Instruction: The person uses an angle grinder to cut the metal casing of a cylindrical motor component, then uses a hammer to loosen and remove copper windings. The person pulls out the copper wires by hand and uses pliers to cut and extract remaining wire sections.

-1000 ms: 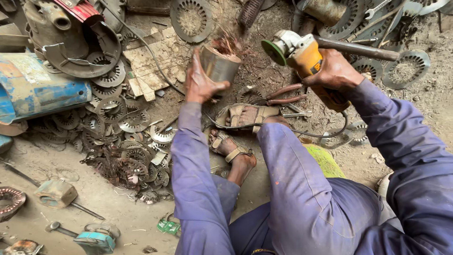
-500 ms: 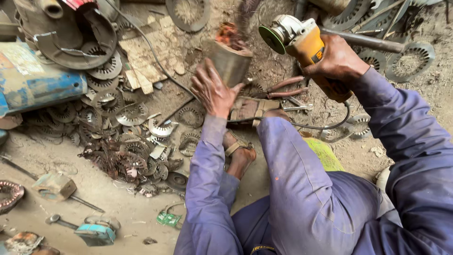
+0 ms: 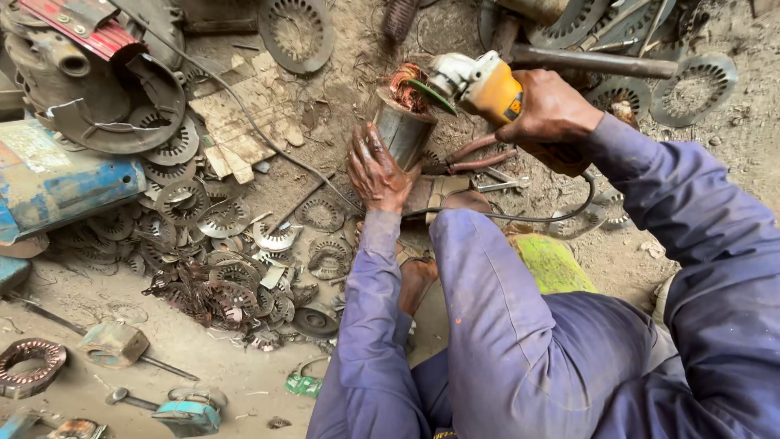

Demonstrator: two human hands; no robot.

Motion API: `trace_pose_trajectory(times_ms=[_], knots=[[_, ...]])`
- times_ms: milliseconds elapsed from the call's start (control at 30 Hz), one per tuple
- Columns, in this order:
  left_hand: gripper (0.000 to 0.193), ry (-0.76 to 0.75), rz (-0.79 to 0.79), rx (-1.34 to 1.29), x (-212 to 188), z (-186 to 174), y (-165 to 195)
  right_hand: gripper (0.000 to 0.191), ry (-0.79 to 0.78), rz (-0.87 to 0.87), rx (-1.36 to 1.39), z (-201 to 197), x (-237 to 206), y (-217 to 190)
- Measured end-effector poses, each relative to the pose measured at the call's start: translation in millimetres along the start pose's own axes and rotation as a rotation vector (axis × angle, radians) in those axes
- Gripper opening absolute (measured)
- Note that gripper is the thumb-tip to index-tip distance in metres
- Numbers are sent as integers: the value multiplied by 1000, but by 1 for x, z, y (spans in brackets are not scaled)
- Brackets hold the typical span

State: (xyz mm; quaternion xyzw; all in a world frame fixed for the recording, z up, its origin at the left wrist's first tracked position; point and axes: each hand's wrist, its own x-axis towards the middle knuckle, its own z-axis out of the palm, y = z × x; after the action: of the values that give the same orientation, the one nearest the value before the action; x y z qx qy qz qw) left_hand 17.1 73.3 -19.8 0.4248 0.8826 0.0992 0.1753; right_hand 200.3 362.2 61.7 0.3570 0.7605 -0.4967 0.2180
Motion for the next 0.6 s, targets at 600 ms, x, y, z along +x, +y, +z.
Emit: trace_pose_trajectory(times_ms=[600], knots=[[149, -105, -80, 72, -2, 12, 6, 70, -100, -142, -302, 1, 49, -21]])
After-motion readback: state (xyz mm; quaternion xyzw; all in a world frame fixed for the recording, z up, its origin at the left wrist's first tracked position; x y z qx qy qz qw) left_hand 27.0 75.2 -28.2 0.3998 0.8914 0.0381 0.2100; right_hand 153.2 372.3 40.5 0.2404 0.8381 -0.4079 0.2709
